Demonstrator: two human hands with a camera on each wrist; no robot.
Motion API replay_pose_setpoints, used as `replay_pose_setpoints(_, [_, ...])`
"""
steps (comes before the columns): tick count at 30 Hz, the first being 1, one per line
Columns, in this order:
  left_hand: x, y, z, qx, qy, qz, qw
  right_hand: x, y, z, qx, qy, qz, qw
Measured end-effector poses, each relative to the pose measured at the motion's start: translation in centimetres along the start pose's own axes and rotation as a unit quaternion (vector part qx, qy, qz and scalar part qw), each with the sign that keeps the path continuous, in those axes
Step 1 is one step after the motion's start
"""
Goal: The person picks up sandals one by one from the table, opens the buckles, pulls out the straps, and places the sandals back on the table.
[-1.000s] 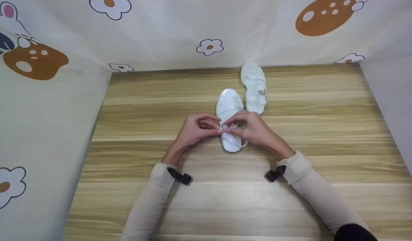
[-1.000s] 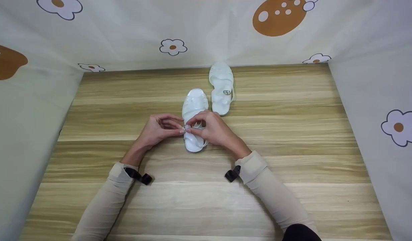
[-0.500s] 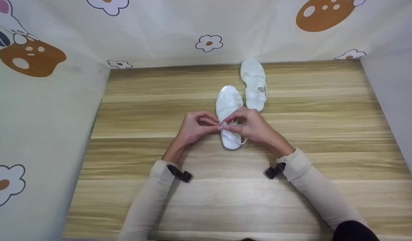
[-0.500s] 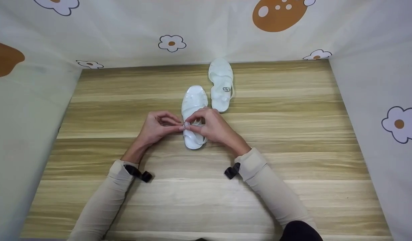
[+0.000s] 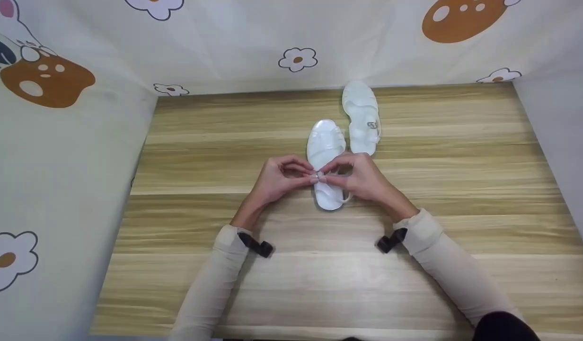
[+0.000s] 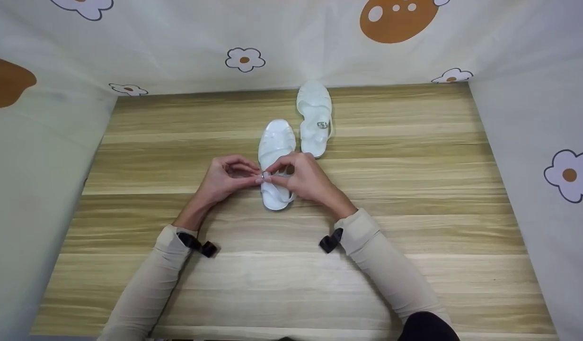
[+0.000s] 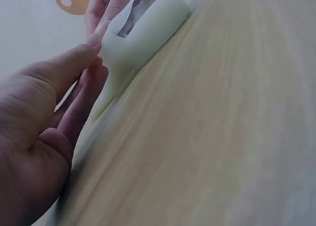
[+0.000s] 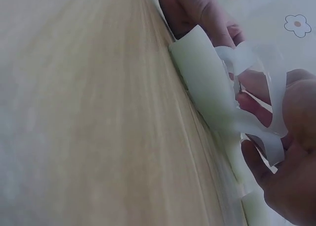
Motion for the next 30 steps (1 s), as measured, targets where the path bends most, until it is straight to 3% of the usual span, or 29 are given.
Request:
replay_pose_setpoints(4, [0.0, 0.7, -0.2, 0.007, 0.006, 0.023, 0.9997, 0.0, -0.1, 0.0, 0.008, -0.002, -0.004, 1.0000])
replay_pose_setpoints(11, [0.0, 0.9, -0.2, 0.033, 0.006, 0.019, 0.9992, -0.1, -0.1, -0.4, 0.030, -0.002, -0.001, 0.9995])
replay_pose_setpoints(20, [0.0, 1.0, -0.2, 0.028, -0.018, 0.024, 0.9992, -0.2, -0.2, -1.7, 0.071, 0.030, 0.016, 0.9969])
replay_pose_setpoints(30, [-0.1, 0.9, 0.1, 0.022, -0.029, 0.022, 0.9991, -0.1, 0.2, -1.5, 0.097, 0.040, 0.033, 0.9940])
Point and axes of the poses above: each hand's wrist, its own x-axis towards the middle knuckle, its own y-axis out of the palm, z = x × y, the point moved 10 cm from there along x, towards the middle knuckle, and after that the axes turned 2 degrees about x, right-handed, at the moved point
